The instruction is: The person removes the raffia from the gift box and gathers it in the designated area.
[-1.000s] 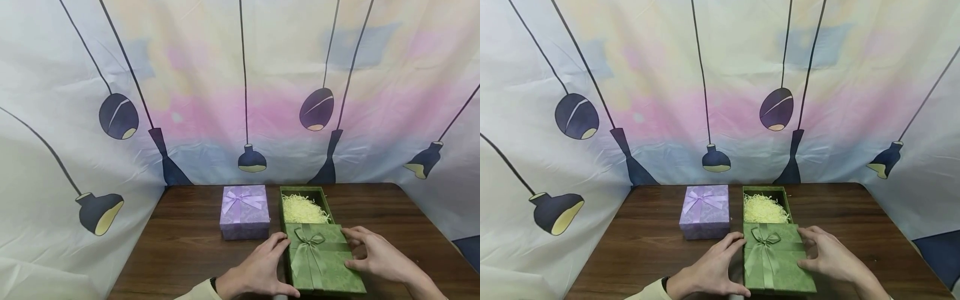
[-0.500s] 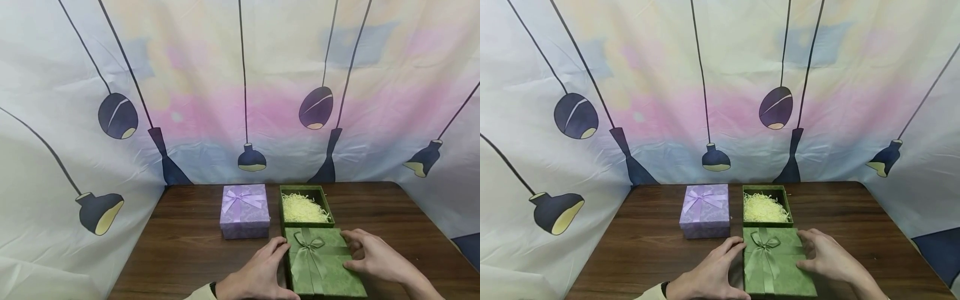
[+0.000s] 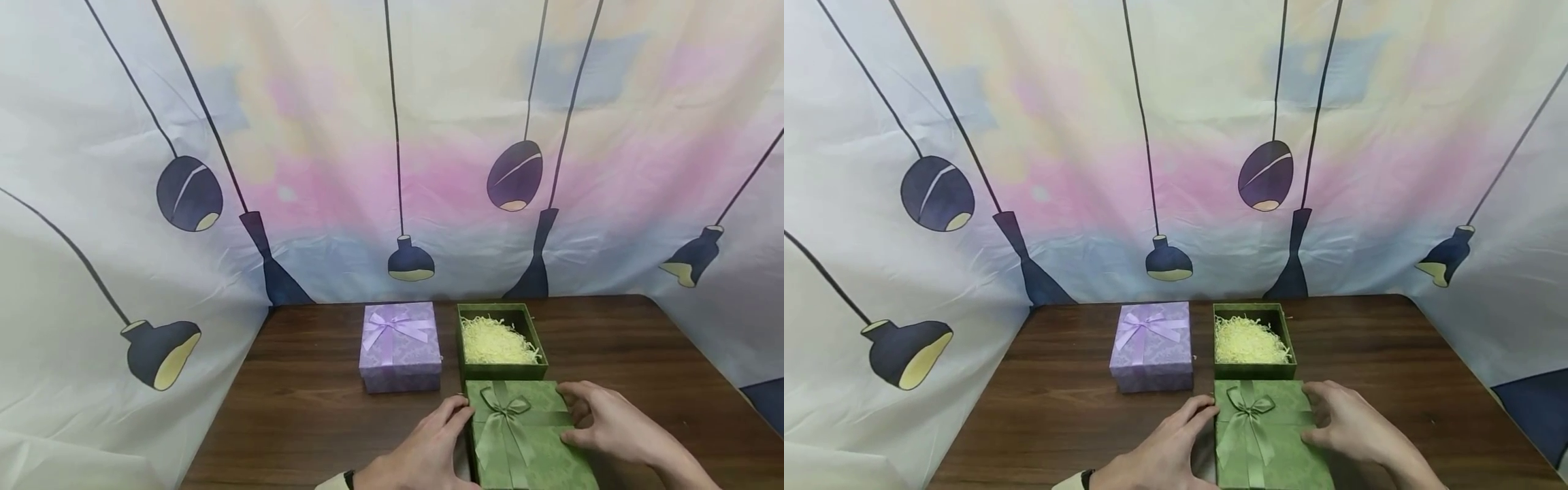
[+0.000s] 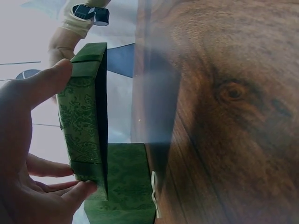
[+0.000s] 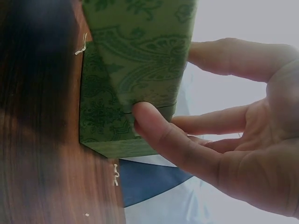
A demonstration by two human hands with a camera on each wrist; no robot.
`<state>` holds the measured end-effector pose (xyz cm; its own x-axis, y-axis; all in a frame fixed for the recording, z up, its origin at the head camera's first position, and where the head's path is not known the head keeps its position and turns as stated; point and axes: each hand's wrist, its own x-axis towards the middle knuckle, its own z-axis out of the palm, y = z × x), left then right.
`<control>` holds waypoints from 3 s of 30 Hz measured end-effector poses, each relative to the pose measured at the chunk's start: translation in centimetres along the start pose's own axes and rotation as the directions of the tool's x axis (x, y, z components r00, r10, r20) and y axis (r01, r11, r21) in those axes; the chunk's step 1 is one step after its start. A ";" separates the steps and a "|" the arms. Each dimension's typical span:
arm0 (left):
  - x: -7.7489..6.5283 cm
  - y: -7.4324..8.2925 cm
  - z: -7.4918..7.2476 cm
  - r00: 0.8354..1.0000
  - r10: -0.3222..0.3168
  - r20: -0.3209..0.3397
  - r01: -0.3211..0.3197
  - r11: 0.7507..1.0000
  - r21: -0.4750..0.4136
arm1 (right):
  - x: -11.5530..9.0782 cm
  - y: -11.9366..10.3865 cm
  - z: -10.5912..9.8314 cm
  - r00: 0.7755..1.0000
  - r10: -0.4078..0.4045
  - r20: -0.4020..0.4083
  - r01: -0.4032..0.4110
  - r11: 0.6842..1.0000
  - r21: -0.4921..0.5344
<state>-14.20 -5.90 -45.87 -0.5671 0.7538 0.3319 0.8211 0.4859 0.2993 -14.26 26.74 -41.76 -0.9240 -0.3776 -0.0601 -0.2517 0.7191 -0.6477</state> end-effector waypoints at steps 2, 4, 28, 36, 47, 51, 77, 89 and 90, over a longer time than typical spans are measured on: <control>-0.1 0.0 0.1 1.000 -0.007 0.003 0.007 1.000 0.006 | 0.2 0.1 0.1 1.000 0.016 0.011 -0.016 1.000 0.009; -0.1 -0.1 0.3 1.000 -0.014 0.005 0.014 1.000 0.024 | 0.4 0.2 0.2 0.999 0.043 0.026 -0.044 0.999 0.021; -0.5 0.0 1.6 0.992 -0.084 0.090 0.080 0.996 0.044 | 0.6 0.6 2.1 0.996 0.085 -0.012 -0.086 0.995 -0.047; -0.4 -0.1 1.4 0.987 -0.121 0.104 0.121 0.993 0.006 | 1.2 0.5 2.8 0.995 0.061 -0.078 -0.071 0.988 -0.137; -1.0 -1.6 4.0 0.961 -0.172 0.218 0.195 0.977 -0.089 | 0.8 0.9 4.3 0.990 0.095 -0.107 -0.111 0.983 -0.150; -1.4 -3.4 6.7 0.962 -0.150 0.230 0.179 0.977 -0.114 | 0.4 1.0 4.7 0.988 0.077 -0.135 -0.096 0.985 -0.146; -1.5 -0.6 4.0 0.997 -0.021 0.070 0.025 0.999 -0.044 | 1.1 1.6 5.1 0.988 0.151 -0.028 -0.153 0.981 -0.117; -1.5 -1.1 5.1 0.991 -0.044 0.130 0.054 0.996 -0.070 | 0.6 1.6 5.3 0.991 0.122 -0.058 -0.131 0.974 -0.185; -1.5 -1.6 5.9 0.990 -0.048 0.133 0.058 0.995 -0.078 | 0.6 1.5 5.3 0.989 0.137 -0.059 -0.146 0.971 -0.190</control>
<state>-14.27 -5.25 -52.12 -0.5919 0.7820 0.1954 0.7792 0.4930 0.3871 -13.67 24.44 -46.79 -0.9651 -0.2404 -0.1035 -0.1641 0.8639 -0.4761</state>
